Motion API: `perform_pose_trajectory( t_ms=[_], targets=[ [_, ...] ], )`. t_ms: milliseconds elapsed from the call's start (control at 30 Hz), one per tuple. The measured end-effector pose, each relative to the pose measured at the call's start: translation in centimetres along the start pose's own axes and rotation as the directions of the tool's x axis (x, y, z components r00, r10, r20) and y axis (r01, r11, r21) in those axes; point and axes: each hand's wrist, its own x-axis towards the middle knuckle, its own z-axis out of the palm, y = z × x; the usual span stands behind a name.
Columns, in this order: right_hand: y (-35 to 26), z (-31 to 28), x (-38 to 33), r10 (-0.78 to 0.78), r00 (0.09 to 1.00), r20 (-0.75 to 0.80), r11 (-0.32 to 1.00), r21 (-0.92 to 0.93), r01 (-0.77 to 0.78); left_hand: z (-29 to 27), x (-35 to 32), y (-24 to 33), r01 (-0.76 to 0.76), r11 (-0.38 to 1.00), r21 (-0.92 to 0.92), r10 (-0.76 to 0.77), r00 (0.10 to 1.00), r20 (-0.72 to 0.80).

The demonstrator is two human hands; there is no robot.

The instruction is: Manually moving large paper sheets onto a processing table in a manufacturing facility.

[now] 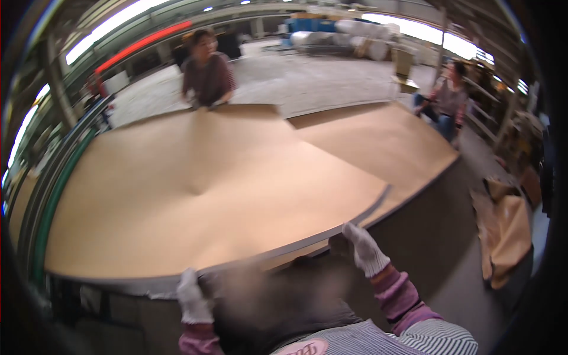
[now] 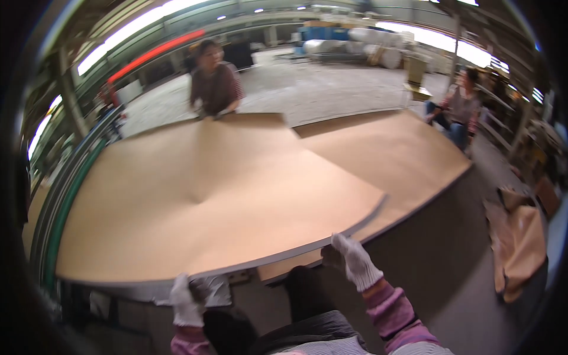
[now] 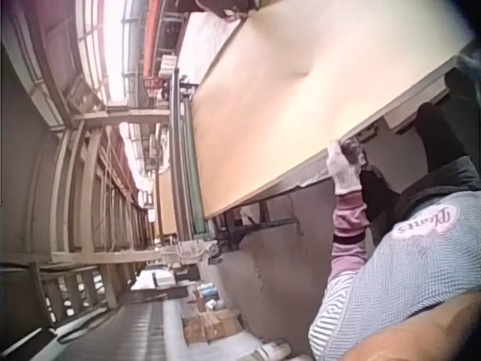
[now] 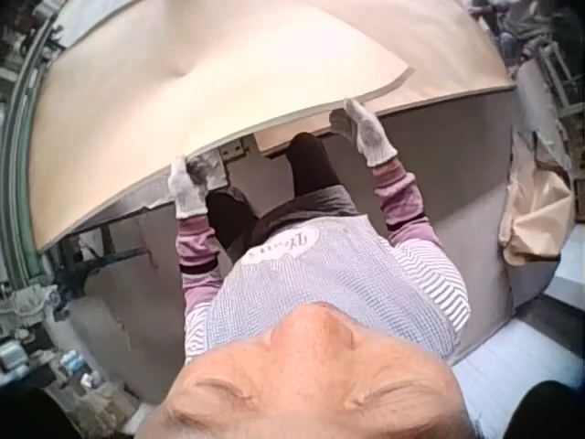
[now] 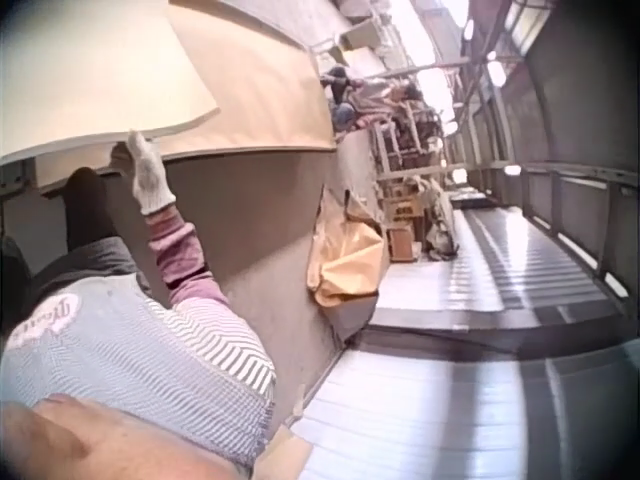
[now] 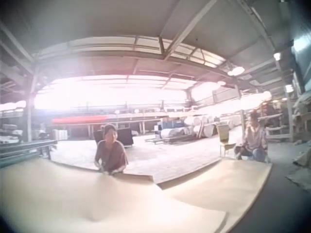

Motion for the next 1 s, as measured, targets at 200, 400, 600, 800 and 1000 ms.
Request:
perform_pose_trajectory(
  t_ms=[200, 400, 600, 800, 1000],
  targets=[
    [8.6, 12.2, -0.5, 0.320, 0.895, 0.310, 0.936, 0.041, -0.349, 6.1, -3.4, -0.8, -0.279, 0.871, 0.405, 0.149, 0.935, 0.323],
    [10.6, 12.2, 4.8, 0.117, 0.977, 0.180, 0.988, -0.125, -0.096, 6.0, -3.5, -3.9, 0.037, 0.987, 0.156, -0.089, 0.937, 0.338],
    [6.5, 6.9, 7.9, -0.085, 0.964, 0.254, 0.892, -0.412, 0.187, -9.5, 3.8, 7.1, -0.287, 0.950, 0.122, 0.308, 0.925, -0.222],
    [-4.9, 5.7, 7.6, -0.151, 0.939, 0.308, 0.830, -0.477, 0.290, -13.9, 5.9, 17.9, -0.369, 0.868, 0.334, 0.491, 0.742, -0.457],
    [-14.9, 6.8, 5.9, -0.339, 0.810, 0.478, 0.517, -0.625, 0.585, -16.5, 6.3, 23.5, -0.235, 0.505, 0.830, 0.716, 0.652, -0.251]
  ],
)
